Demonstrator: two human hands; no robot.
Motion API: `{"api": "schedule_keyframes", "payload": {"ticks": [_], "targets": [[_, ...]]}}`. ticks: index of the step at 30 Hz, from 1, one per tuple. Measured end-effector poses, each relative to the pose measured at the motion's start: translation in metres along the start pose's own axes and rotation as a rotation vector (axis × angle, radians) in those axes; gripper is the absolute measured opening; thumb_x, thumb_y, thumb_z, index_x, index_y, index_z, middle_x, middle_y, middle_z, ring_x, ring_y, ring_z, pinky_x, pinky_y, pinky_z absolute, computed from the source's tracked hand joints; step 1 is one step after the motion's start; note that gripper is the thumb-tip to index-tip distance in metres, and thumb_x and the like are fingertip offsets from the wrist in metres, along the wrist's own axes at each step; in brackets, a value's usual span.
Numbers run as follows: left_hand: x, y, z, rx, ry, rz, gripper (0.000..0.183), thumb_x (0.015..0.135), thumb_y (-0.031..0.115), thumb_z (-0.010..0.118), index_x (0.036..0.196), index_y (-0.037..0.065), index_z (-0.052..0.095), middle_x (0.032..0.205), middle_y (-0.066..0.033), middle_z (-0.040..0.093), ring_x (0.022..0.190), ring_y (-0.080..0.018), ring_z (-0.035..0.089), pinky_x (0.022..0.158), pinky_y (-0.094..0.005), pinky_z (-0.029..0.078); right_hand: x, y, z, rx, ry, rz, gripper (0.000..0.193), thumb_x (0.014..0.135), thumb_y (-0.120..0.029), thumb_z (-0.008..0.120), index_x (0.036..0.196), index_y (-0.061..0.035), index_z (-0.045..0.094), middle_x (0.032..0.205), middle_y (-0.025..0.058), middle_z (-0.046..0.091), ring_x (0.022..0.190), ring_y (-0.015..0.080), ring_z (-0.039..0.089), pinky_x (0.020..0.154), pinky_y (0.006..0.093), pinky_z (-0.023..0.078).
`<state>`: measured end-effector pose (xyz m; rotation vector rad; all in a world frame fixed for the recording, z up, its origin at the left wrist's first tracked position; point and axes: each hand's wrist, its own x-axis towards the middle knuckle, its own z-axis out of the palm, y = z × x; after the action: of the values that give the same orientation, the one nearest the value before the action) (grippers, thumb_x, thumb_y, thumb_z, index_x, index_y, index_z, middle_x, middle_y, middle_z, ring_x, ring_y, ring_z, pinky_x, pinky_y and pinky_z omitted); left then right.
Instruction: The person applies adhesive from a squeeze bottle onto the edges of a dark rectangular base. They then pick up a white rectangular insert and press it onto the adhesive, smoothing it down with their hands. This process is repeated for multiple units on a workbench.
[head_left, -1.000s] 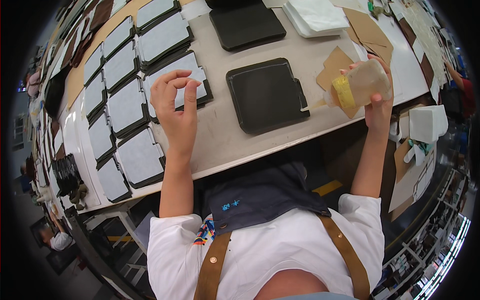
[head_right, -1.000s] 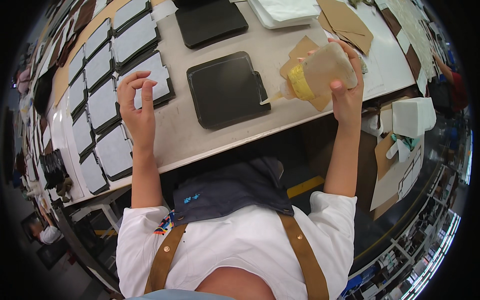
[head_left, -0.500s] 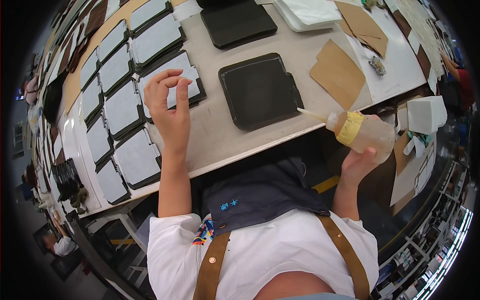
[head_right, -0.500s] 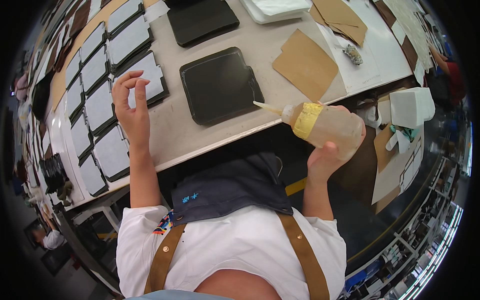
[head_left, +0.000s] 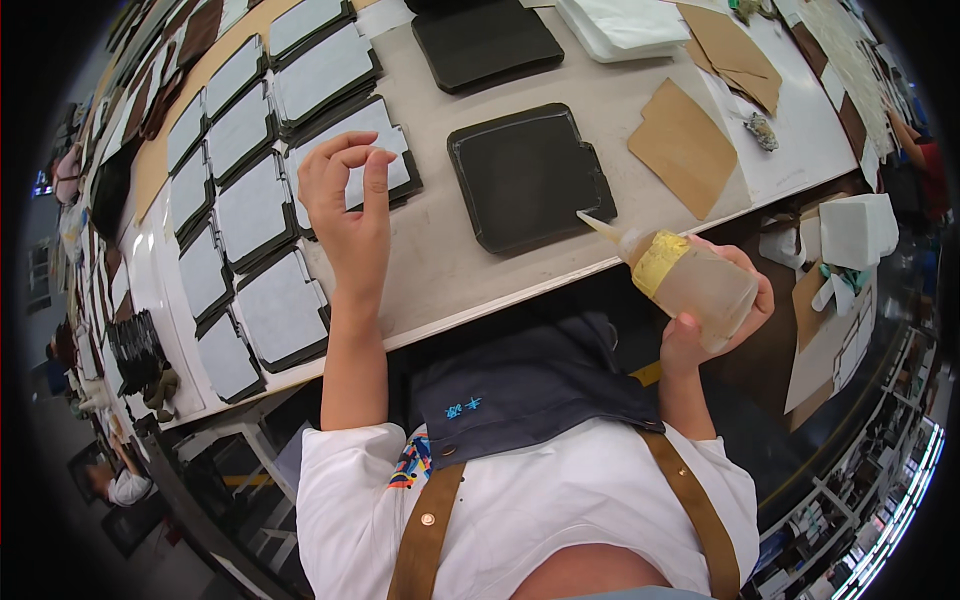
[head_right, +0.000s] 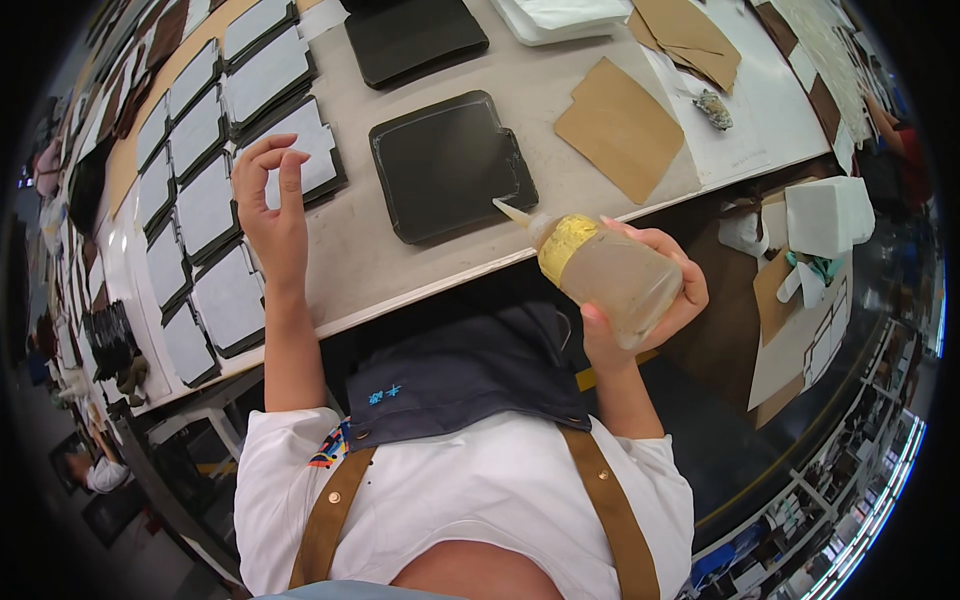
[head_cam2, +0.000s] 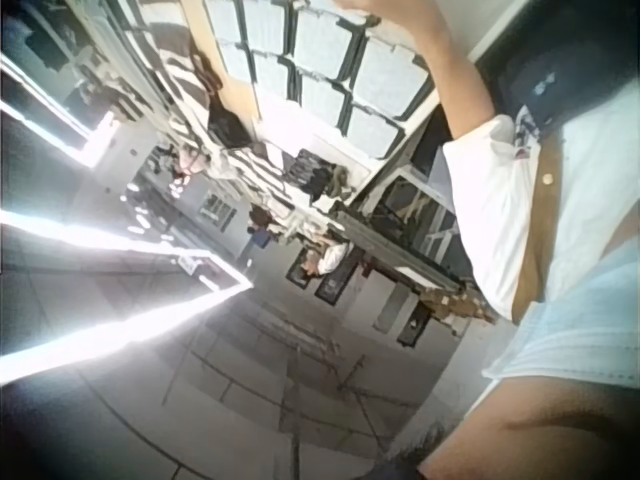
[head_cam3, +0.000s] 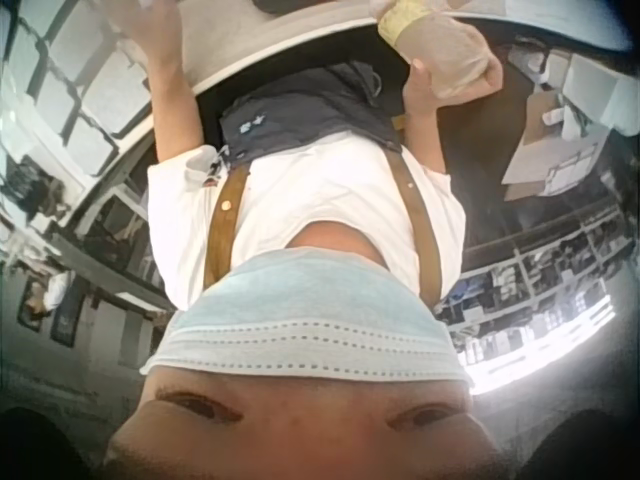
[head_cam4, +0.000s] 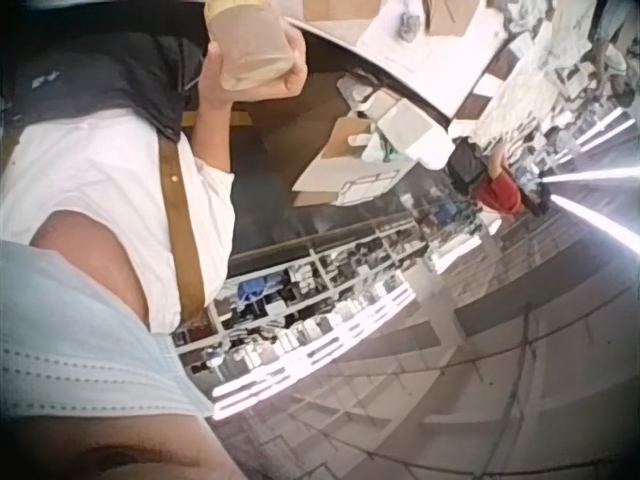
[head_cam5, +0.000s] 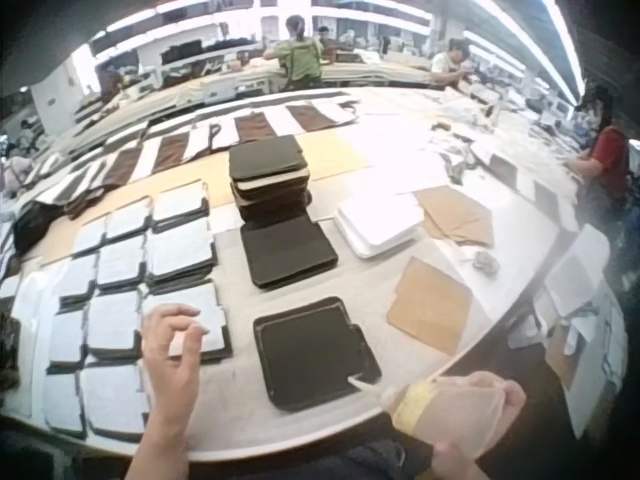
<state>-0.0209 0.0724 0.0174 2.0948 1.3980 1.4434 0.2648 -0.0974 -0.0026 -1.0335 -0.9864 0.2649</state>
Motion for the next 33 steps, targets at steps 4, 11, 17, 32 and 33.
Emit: {"api": "schedule_keyframes", "payload": {"ticks": [4,11,17,32,33], "targets": [[0.001,0.001,0.000,-0.004,0.008,0.004,0.011,0.094,0.018,0.071,0.089,0.007,0.071,0.108,-0.0042,0.070,0.109,-0.0229,0.056,0.102,-0.0378,0.036,-0.008,0.000,0.008,0.009,-0.117,-0.052,0.092,0.074,-0.034,0.092,0.137,-0.0127,0.028,0.125,0.0222,0.053,0.113,0.0338,0.061,0.097,0.0571,0.056],[0.001,0.002,-0.001,0.005,0.009,-0.001,0.010,0.094,0.017,0.071,0.089,0.008,0.071,0.107,-0.0024,0.070,0.108,-0.0220,0.056,0.101,-0.0378,0.037,-0.019,-0.001,0.031,0.086,-0.318,-0.105,0.098,0.069,-0.033,0.096,0.137,-0.0143,0.028,0.127,0.0233,0.054,0.111,0.0356,0.064,0.094,0.0542,0.058],[0.001,0.001,-0.001,0.002,0.010,-0.001,0.009,0.094,0.016,0.070,0.089,0.008,0.071,0.109,-0.0031,0.070,0.110,-0.0226,0.056,0.102,-0.0374,0.036,-0.022,-0.004,0.045,0.255,-0.306,-0.002,0.103,0.069,-0.032,0.097,0.142,-0.0170,0.025,0.128,0.0211,0.054,0.117,0.0339,0.061,0.100,0.0565,0.055],[0.000,0.004,-0.002,0.015,-0.021,-0.032,0.010,0.095,0.016,0.069,0.089,0.008,0.071,0.110,-0.0043,0.069,0.113,-0.0234,0.055,0.104,-0.0379,0.035,0.024,0.020,0.008,-0.192,0.201,0.039,0.089,0.082,-0.054,0.081,0.134,-0.0019,0.031,0.130,0.0230,0.052,0.122,0.0311,0.055,0.106,0.0457,0.049],[-0.001,0.003,-0.001,0.014,-0.021,-0.031,0.010,0.095,0.016,0.068,0.089,0.008,0.071,0.110,-0.0045,0.069,0.113,-0.0233,0.055,0.104,-0.0380,0.035,0.023,0.020,0.008,-0.199,0.192,0.030,0.089,0.082,-0.053,0.082,0.133,-0.0021,0.030,0.129,0.0235,0.052,0.120,0.0313,0.056,0.106,0.0463,0.049]]}}
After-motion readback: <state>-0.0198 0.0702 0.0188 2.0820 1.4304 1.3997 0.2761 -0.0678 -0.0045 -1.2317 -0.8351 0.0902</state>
